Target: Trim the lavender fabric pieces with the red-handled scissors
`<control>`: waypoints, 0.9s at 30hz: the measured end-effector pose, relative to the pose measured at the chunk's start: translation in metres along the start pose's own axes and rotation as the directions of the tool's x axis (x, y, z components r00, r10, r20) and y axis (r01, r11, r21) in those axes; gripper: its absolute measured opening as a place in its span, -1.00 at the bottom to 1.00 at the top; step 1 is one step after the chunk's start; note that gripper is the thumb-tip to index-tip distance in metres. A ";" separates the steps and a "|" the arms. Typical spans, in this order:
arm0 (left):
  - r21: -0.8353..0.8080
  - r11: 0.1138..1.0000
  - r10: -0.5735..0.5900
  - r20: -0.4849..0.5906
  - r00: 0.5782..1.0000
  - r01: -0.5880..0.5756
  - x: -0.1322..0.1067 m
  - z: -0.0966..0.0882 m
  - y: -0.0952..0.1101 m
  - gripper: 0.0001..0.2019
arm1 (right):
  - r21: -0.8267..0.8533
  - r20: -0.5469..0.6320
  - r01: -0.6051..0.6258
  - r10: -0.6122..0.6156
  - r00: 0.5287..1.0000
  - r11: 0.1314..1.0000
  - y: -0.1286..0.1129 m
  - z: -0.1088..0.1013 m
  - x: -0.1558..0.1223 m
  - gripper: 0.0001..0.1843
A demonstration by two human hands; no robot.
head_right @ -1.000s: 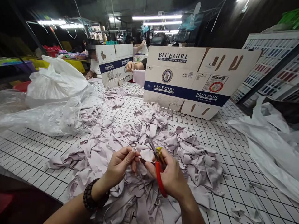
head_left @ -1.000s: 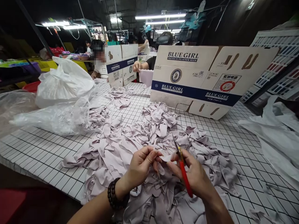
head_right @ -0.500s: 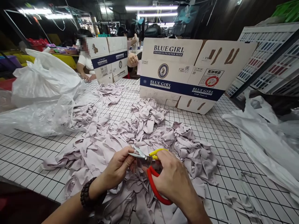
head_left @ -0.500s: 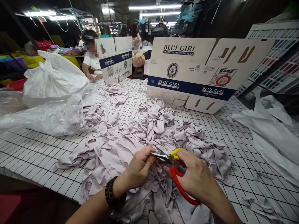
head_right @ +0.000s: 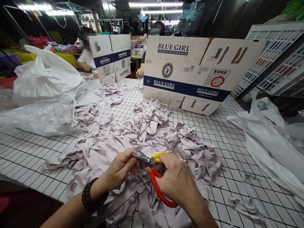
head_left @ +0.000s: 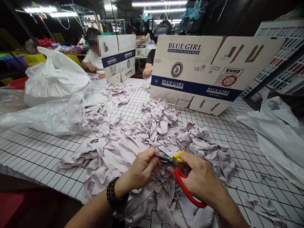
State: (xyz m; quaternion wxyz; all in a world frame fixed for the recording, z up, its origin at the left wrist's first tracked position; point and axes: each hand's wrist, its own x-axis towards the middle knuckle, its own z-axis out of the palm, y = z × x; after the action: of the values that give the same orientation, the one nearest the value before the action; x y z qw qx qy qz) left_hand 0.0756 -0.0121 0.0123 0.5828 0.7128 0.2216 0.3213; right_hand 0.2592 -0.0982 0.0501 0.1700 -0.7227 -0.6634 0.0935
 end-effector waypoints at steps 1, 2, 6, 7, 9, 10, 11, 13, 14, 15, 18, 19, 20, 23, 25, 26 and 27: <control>-0.004 1.000 0.002 0.004 1.000 -0.002 0.000 0.000 0.000 -0.72 | -0.004 0.001 -0.005 0.005 1.000 1.000 0.000 0.000 0.000 -0.64; -0.004 1.000 0.003 0.008 1.000 -0.003 0.000 0.000 0.001 -0.71 | -0.009 -0.004 -0.008 0.008 1.000 1.000 0.001 0.001 0.000 -0.63; 0.010 1.000 -0.004 0.007 1.000 0.004 0.000 0.000 0.002 -0.70 | -0.008 -0.034 0.007 -0.007 0.999 1.000 0.003 0.004 0.000 -0.60; 0.004 1.000 -0.008 0.009 1.000 0.008 0.000 0.000 0.002 -0.70 | -0.001 -0.041 0.013 -0.013 0.999 1.000 0.003 0.005 0.000 -0.60; -0.024 0.999 -0.023 0.012 1.000 0.024 0.000 0.000 0.002 -0.68 | 0.018 -0.054 0.025 -0.024 0.998 1.000 0.003 0.006 0.000 -0.59; -0.043 0.998 -0.034 0.014 0.999 0.034 0.000 0.000 0.002 -0.68 | 0.030 -0.058 0.024 -0.022 0.998 0.999 0.003 0.006 0.000 -0.58; -0.062 0.997 -0.044 0.015 0.999 0.045 -0.001 0.000 0.002 -0.68 | 0.046 -0.058 0.018 -0.015 0.998 0.999 0.003 0.007 0.001 -0.56; -0.097 0.993 -0.070 0.012 0.997 0.071 -0.001 0.000 0.003 -0.69 | 0.112 -0.015 -0.014 0.015 1.000 0.994 0.005 0.006 0.002 -0.50; -0.116 0.990 -0.084 0.010 0.996 0.085 -0.001 0.000 0.003 -0.69 | 0.180 0.038 -0.047 0.040 0.998 0.983 0.007 0.006 0.003 -0.48; -0.136 0.986 -0.099 0.007 0.995 0.099 -0.001 0.000 0.004 -0.69 | 0.272 0.100 -0.094 0.068 0.993 0.958 0.010 0.007 0.005 -0.47; -0.182 0.976 -0.127 -0.014 0.992 0.123 -0.001 0.000 0.005 -0.67 | 0.545 0.223 -0.259 0.159 0.962 0.797 0.020 0.015 0.012 -0.56; -0.188 0.974 -0.132 -0.024 0.991 0.125 -0.001 0.000 0.005 -0.67 | 0.606 0.236 -0.288 0.179 0.955 0.742 0.023 0.021 0.015 -0.60; -0.190 0.973 -0.137 -0.035 0.990 0.128 -0.001 0.000 0.005 -0.67 | 0.648 0.249 -0.305 0.184 0.951 0.697 0.025 0.028 0.019 -0.58; -0.169 0.978 -0.139 -0.106 0.985 0.120 -0.002 -0.002 0.003 -0.67 | 0.733 0.319 -0.322 0.115 0.941 0.599 0.021 0.047 0.030 -0.51; -0.115 0.990 -0.100 -0.215 0.972 0.076 -0.005 -0.005 0.003 -0.71 | 0.808 0.331 -0.320 0.068 0.941 0.495 0.012 0.048 0.034 -0.58; -0.085 0.994 -0.083 -0.255 0.963 0.063 -0.006 -0.007 0.005 -0.66 | 0.857 0.316 -0.305 0.044 0.948 0.415 0.005 0.043 0.035 -0.57; -0.069 0.995 -0.086 -0.258 0.962 0.070 -0.008 -0.007 0.008 -0.53 | 0.902 0.301 -0.289 0.012 0.954 0.320 -0.002 0.034 0.033 -0.55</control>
State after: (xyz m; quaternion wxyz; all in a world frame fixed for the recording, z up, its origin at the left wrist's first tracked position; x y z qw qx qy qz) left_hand 0.0641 -0.0148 0.0194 0.5817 0.6373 0.3147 0.3956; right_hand 0.2489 -0.0611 0.0227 0.4640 -0.5339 -0.4321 0.5595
